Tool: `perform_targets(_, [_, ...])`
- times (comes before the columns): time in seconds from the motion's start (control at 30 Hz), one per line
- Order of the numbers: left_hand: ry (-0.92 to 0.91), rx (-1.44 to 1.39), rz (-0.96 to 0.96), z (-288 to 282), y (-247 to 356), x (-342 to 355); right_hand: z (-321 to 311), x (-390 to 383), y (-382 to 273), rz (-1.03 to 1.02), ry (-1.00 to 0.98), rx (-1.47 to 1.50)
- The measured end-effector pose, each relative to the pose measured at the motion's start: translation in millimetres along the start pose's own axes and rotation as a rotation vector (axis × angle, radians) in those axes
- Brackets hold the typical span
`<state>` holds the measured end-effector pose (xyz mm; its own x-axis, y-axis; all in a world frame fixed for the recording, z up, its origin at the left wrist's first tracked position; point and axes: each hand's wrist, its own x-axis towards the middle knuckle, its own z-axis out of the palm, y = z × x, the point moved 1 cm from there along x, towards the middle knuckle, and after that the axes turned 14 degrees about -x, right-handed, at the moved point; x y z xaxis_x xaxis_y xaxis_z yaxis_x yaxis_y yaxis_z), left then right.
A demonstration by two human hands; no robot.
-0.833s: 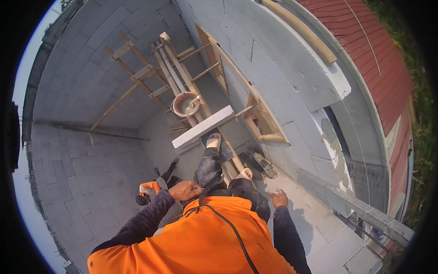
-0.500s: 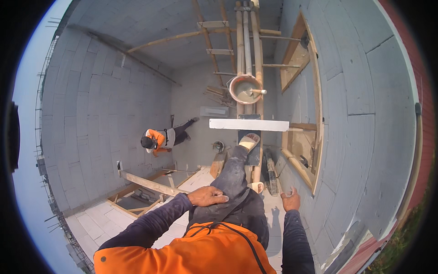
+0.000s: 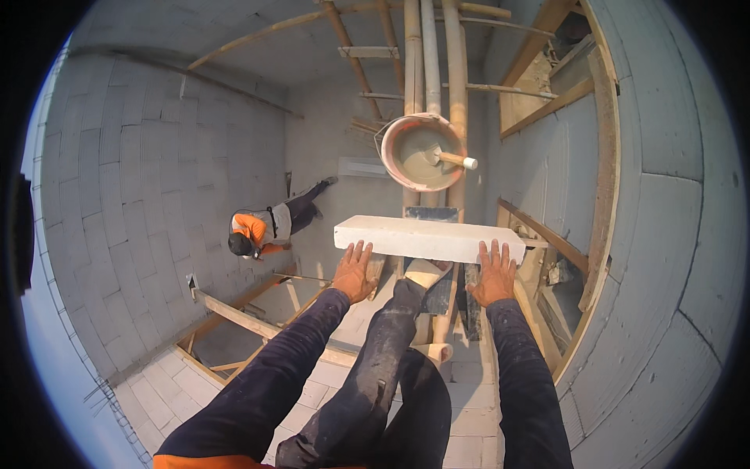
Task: The person applies mortar to a wall section using a trowel, places a lightweight concrete block, taps it into position using a hammer, and secures it to a rebar column with wire.
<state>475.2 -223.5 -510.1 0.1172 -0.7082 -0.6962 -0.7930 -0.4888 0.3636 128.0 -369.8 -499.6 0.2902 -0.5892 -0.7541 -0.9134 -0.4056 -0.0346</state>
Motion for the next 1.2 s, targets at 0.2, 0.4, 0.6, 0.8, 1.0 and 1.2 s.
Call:
perform_targets(0.2, [-0.128,0.256,0.077,44.6,9.4,96.4,21.6,76.6,-23.6,-0.140,-0.072,-0.187])
perform_targets(0.4, [0.103,0.304,0.299,63.9,-10.8,130.0,68.3,120.0,-22.4,-0.198,0.085,-0.238])
perform_targets(0.6, [-0.022,0.332,0.327,37.9,9.9,123.2,72.7,107.7,-12.5,-0.225,0.123,-0.165])
perform_targets(0.8, [-0.182,0.341,0.485,-30.5,79.4,28.2,38.8,-41.1,1.5,-0.119,0.011,-0.005])
perform_targets(1.0, [-0.308,0.506,0.794,-148.6,201.0,-136.5,5.1,-271.1,4.0,0.009,0.147,0.297])
perform_targets(1.2, [-0.436,0.768,1.030,-255.3,352.9,-325.0,-60.2,-535.5,-11.7,0.151,0.356,0.560])
